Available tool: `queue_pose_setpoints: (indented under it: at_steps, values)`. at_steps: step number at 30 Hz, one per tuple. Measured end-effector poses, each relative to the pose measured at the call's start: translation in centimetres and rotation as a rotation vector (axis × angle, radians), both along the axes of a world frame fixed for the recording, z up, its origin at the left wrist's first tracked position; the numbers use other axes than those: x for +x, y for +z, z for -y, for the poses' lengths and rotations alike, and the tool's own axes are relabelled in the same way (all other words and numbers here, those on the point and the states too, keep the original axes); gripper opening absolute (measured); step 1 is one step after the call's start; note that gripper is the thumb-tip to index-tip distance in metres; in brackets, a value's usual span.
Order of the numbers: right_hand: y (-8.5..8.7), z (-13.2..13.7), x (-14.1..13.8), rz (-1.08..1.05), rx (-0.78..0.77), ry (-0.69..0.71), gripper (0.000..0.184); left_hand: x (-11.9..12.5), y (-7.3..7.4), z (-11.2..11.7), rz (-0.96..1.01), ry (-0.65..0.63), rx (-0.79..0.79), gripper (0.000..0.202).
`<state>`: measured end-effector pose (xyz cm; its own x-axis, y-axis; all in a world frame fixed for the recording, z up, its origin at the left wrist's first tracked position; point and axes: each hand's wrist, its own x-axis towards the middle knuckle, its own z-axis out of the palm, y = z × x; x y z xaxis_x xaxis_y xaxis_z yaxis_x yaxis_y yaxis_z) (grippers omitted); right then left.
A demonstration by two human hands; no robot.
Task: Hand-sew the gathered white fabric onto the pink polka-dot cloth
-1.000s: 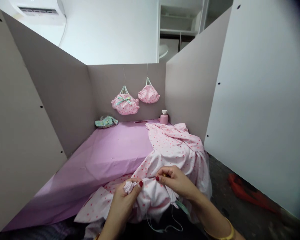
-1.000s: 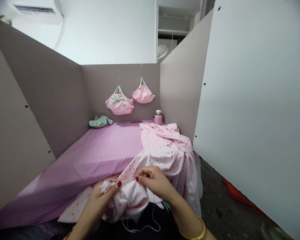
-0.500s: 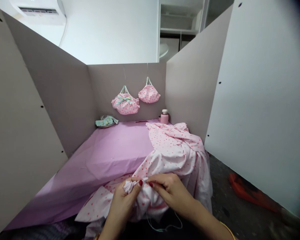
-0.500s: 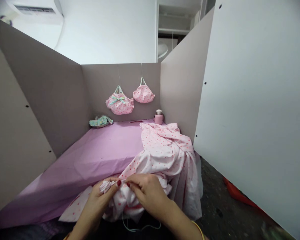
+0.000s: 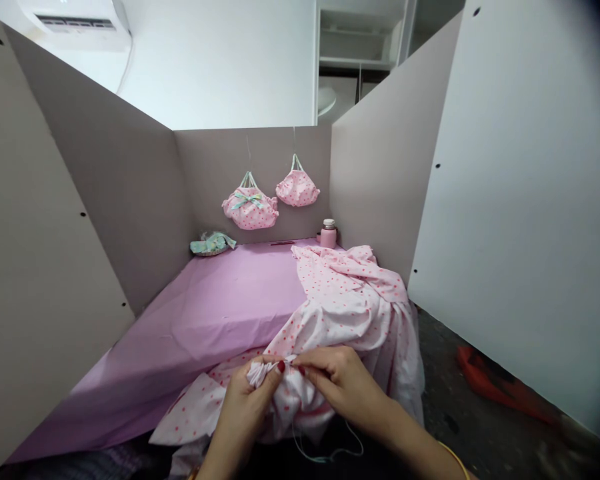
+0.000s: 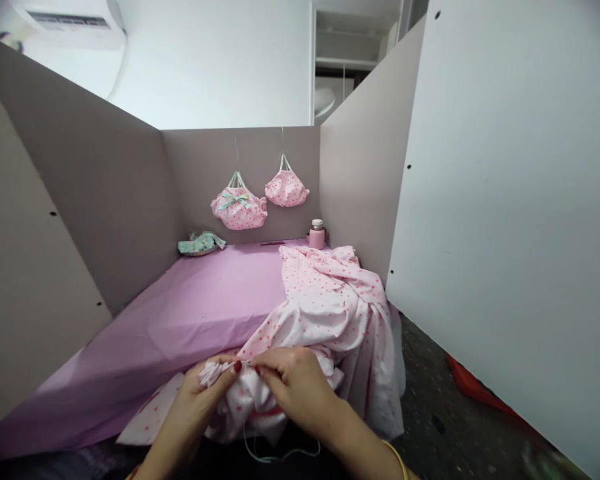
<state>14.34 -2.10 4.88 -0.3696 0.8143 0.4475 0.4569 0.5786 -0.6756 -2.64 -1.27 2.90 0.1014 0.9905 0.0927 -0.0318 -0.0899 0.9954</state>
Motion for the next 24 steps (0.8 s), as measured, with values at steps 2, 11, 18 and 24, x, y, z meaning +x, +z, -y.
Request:
queue_pose_setpoints:
  at_steps: [2,11,18,24]
  values:
    - [-0.08,0.0,0.03,0.007,-0.011,-0.015,0.031,0.0,0.1,0.03,-0.009,0.0,0.013,0.015]
    - [-0.17,-0.24,0.11,-0.043,-0.072,0.07,0.034,-0.08,0.08,0.0,-0.048,-0.022,0.057,0.017]
    - [-0.33,-0.04,-0.12,-0.056,-0.064,-0.005,0.032,-0.1,0.01,-0.03,-0.136,0.004,0.117,0.016]
    - [-0.21,-0.02,-0.12,-0.013,-0.048,-0.042,0.029,-0.29,-0.36,-0.18,-0.187,0.006,0.13,0.018]
